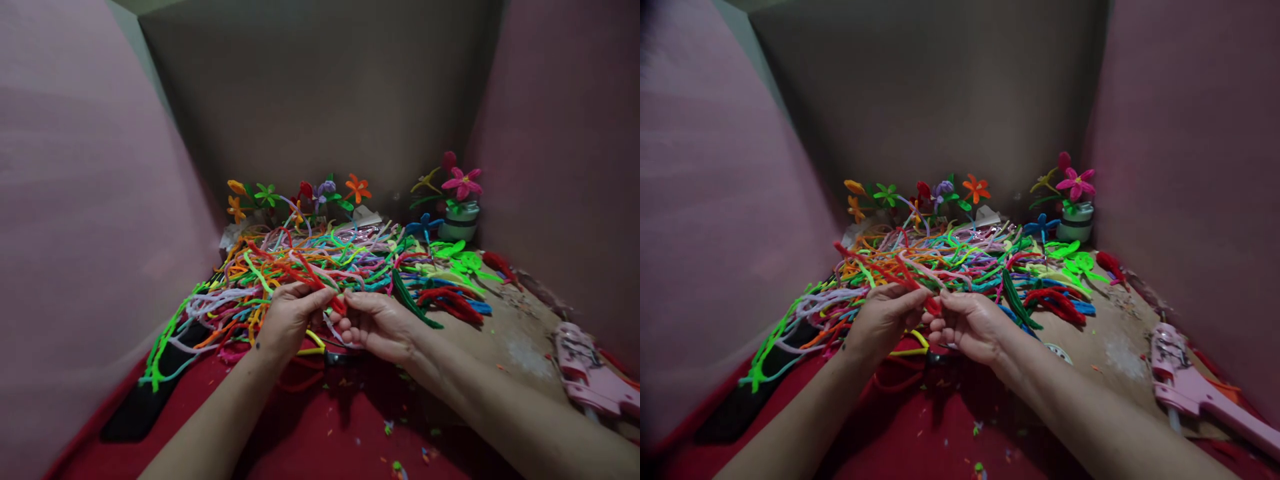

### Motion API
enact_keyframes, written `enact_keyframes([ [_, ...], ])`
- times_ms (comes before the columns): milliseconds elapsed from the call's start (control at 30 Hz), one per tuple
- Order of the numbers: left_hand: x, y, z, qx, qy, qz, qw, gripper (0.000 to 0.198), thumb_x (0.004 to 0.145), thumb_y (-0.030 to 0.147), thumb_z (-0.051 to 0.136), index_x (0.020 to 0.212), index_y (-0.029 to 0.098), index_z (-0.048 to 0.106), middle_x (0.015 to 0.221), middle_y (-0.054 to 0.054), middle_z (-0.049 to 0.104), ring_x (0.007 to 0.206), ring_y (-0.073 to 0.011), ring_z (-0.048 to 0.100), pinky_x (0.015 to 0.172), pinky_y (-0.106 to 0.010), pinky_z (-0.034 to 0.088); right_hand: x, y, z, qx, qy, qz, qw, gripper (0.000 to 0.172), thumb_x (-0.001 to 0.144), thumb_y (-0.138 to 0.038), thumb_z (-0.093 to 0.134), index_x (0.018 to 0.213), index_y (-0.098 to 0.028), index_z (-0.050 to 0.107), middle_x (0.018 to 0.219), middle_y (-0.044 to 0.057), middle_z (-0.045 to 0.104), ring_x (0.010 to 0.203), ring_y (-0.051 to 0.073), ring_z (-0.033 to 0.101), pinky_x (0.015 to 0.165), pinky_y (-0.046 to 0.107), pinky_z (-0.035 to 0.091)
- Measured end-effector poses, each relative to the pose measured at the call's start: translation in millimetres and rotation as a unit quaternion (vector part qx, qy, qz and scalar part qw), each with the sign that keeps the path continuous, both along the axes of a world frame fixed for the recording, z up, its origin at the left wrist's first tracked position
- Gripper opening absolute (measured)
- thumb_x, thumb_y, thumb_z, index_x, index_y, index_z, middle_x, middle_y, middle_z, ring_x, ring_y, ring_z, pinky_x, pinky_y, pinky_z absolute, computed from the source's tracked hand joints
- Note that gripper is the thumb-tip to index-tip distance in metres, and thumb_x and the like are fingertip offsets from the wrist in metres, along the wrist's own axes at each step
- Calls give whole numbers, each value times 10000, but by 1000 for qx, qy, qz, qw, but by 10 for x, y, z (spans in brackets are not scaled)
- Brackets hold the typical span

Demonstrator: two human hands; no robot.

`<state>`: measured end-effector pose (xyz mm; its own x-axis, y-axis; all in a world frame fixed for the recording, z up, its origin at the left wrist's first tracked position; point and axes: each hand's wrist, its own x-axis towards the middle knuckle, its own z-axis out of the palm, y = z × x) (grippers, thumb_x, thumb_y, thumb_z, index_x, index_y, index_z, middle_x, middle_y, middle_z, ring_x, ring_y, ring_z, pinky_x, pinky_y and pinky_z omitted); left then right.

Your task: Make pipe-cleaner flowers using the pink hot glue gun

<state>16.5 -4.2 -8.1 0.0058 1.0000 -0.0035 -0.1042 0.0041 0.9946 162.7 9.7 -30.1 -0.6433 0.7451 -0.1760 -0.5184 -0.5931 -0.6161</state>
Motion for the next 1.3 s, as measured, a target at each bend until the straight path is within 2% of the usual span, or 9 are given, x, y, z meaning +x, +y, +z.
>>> enact_keyframes([
  [133, 2, 0, -10, -23, -24, -3, 999, 177, 614, 266, 727, 598, 122, 626, 433, 21, 540, 369, -75, 488, 403, -192, 373, 18, -4, -8, -30, 43, 29, 998, 37, 757, -68, 574, 781, -84, 597, 650, 70, 657, 496, 68, 575, 506, 165, 491],
  [333, 16, 11, -56, -3, -16, -9, 1000, 229, 649, 305, 701, 540, 133, 597, 393, 34, 492, 360, -73, 462, 384, -188, 342, -25, 5, -85, -34, 55, -9, 998, 77, 713, -86, 651, 721, -112, 579, 610, 36, 626, 451, 41, 523, 458, 135, 449],
  [700, 32, -33, -13, -11, 38, 11, 999, 296, 664, 312, 681, 459, 133, 563, 366, 23, 489, 332, -55, 404, 342, -180, 259, -62, -58, -56, 61, -7, -71, 996, 221, 586, -165, 753, 606, -128, 536, 510, -7, 580, 377, 45, 448, 359, 160, 381],
  [867, 33, -32, -9, -7, 50, 21, 999, 316, 651, 306, 688, 440, 146, 516, 342, 41, 454, 307, -47, 364, 333, -185, 228, -30, -66, -26, 149, -73, -79, 983, 201, 624, -246, 731, 644, -136, 564, 556, -9, 595, 400, 62, 481, 391, 200, 430],
  [967, 39, -24, -15, 13, 42, 10, 999, 329, 644, 285, 695, 428, 153, 484, 344, 53, 438, 311, -48, 369, 337, -188, 248, -24, -64, -1, 171, -127, -77, 974, 213, 605, -276, 734, 631, -131, 580, 537, -9, 587, 404, 77, 493, 383, 221, 453],
  [1067, 51, -18, -31, 17, 36, 12, 999, 296, 638, 279, 700, 449, 150, 512, 371, 45, 472, 333, -59, 414, 353, -192, 296, -48, -62, -8, 177, -169, -119, 962, 214, 553, -235, 737, 552, -146, 541, 407, -49, 522, 298, 61, 406, 283, 187, 347],
  [1167, 62, -6, -45, 0, 22, 13, 1000, 239, 647, 290, 693, 514, 145, 557, 384, 40, 494, 338, -75, 440, 362, -202, 334, -69, -66, -22, 188, -196, -148, 951, 214, 544, -215, 712, 513, -159, 508, 369, -63, 500, 252, 48, 351, 252, 171, 252],
  [1300, 73, 27, -56, -24, -52, 9, 998, 202, 669, 283, 678, 581, 151, 555, 380, 60, 472, 314, -57, 395, 342, -187, 311, -47, -72, 0, 183, -227, -124, 948, 189, 558, -226, 698, 541, -156, 523, 400, -55, 518, 266, 49, 357, 269, 174, 255],
])
